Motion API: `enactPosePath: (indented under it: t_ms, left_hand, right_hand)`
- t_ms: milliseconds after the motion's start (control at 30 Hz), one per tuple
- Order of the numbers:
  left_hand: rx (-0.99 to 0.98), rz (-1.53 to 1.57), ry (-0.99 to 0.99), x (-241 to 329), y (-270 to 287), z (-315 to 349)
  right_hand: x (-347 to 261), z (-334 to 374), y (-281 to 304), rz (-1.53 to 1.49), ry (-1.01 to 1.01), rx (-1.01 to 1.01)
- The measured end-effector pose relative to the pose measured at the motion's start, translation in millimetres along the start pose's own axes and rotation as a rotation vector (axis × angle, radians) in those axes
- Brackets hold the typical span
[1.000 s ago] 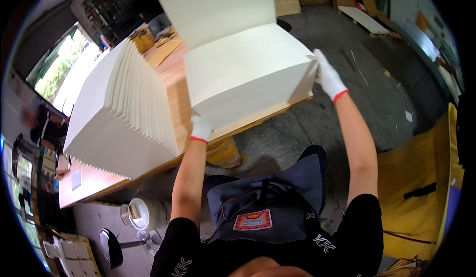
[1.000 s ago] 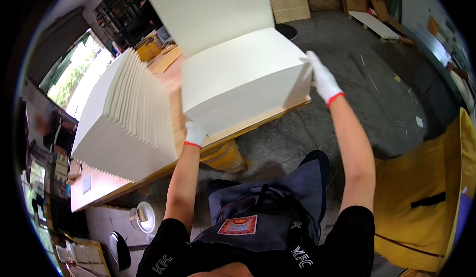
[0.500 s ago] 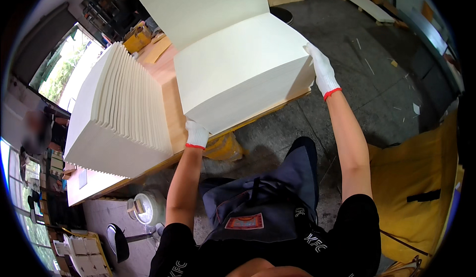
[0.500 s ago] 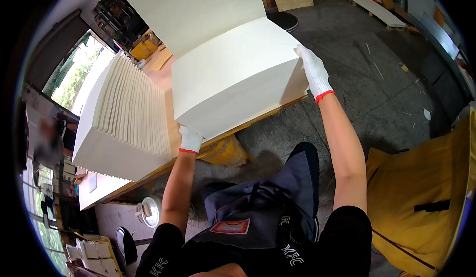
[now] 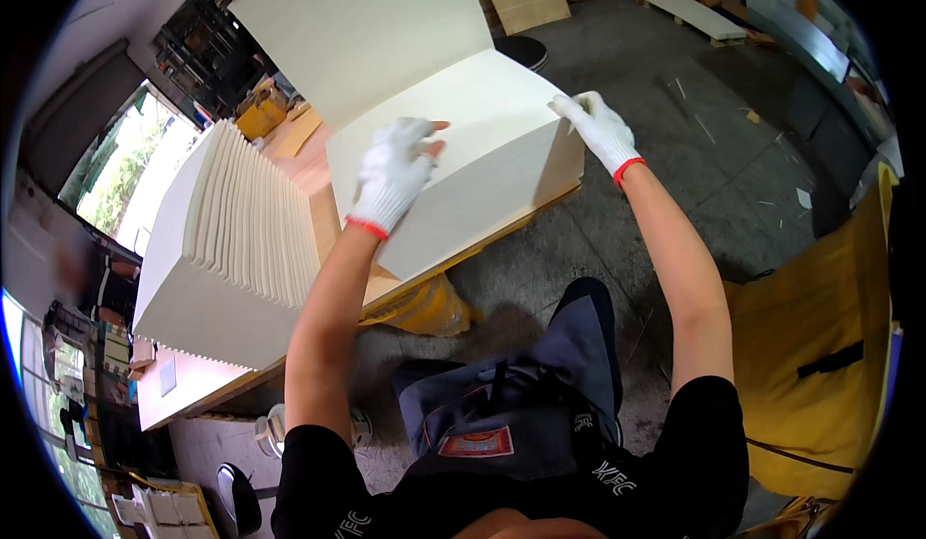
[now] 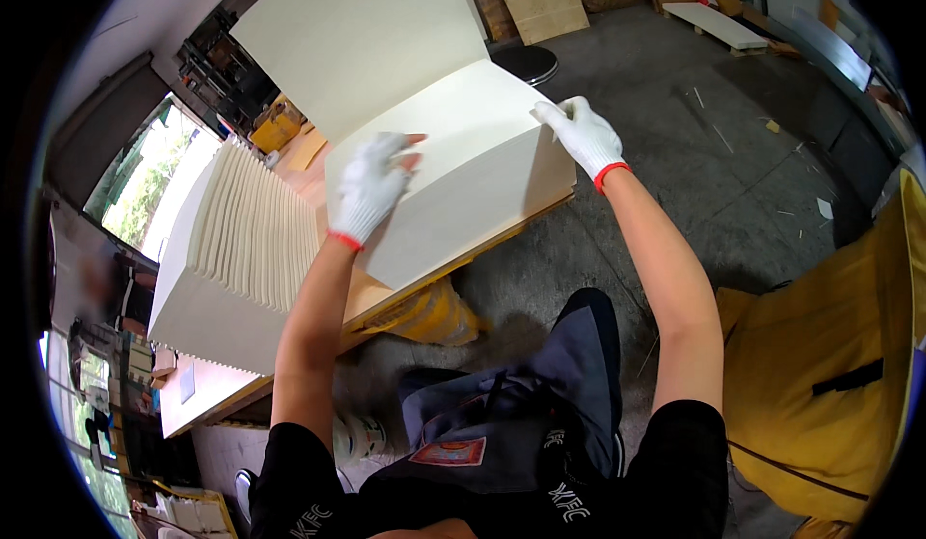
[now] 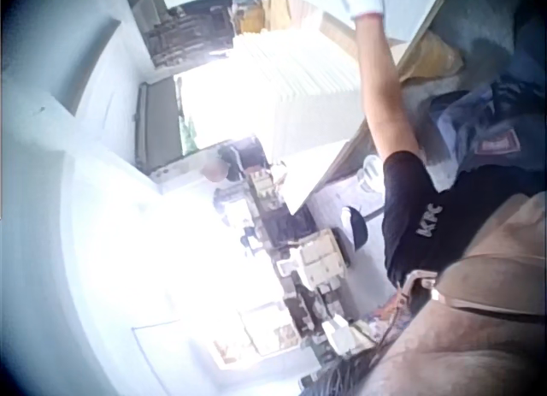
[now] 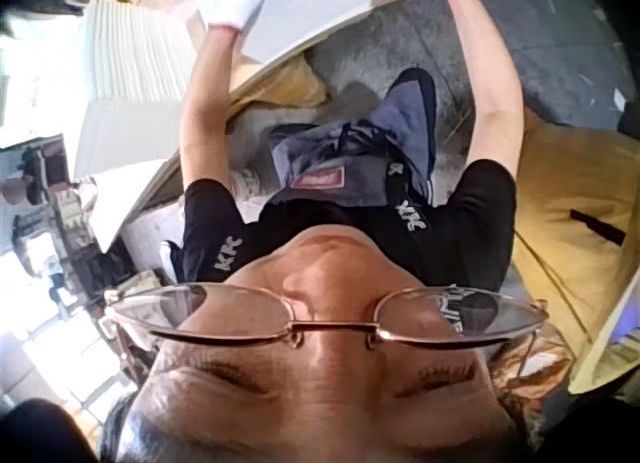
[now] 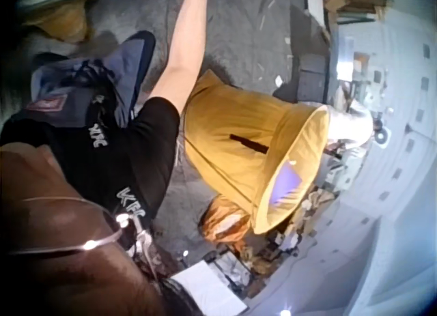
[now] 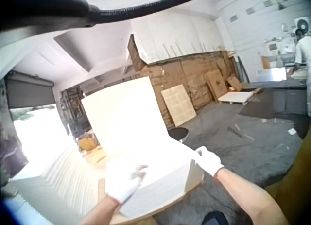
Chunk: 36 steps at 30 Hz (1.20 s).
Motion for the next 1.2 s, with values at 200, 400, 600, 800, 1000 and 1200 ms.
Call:
enactPosePath:
  t_ms: [200, 400, 600, 800, 1000, 1200]
  left_hand:
    - [-0.368, 0.146, 0.145, 14, -32, -72]
    - [-0.322, 0.271, 0.044, 29, -60, -102]
    - [-0.117, 0.551, -0.139, 14, -79, -93]
    - [-0.180, 0.706, 0.094, 17, -67, -95]
    - [-0.169, 0.699, -0.002, 18, -72, -94]
    - [-0.201, 0.610, -0.028, 16, -79, -96]
  right_hand:
    - [-32, -13, 29, 0.651, 0.484, 0.212]
    - [-69, -14, 26, 0.648, 0.640, 0.162]
    - [-49, -20, 10, 0.022, 0.224, -0.068]
    - [-32, -15, 5, -0.140, 0.178, 0.039]
    - [-27, -12, 1, -0.170, 0.204, 0.109]
    - [-23, -13, 1, -0.174, 0.194, 0.102]
Point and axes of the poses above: each hand's wrist, its own z-axis away from the middle knuckle, its own y-axis out of the back of the hand, x = y × z, the point moved 3 cm from there along -z, towards the middle knuckle, and after that the axes turned 14 degrees about -y, right-handed, at the moved point
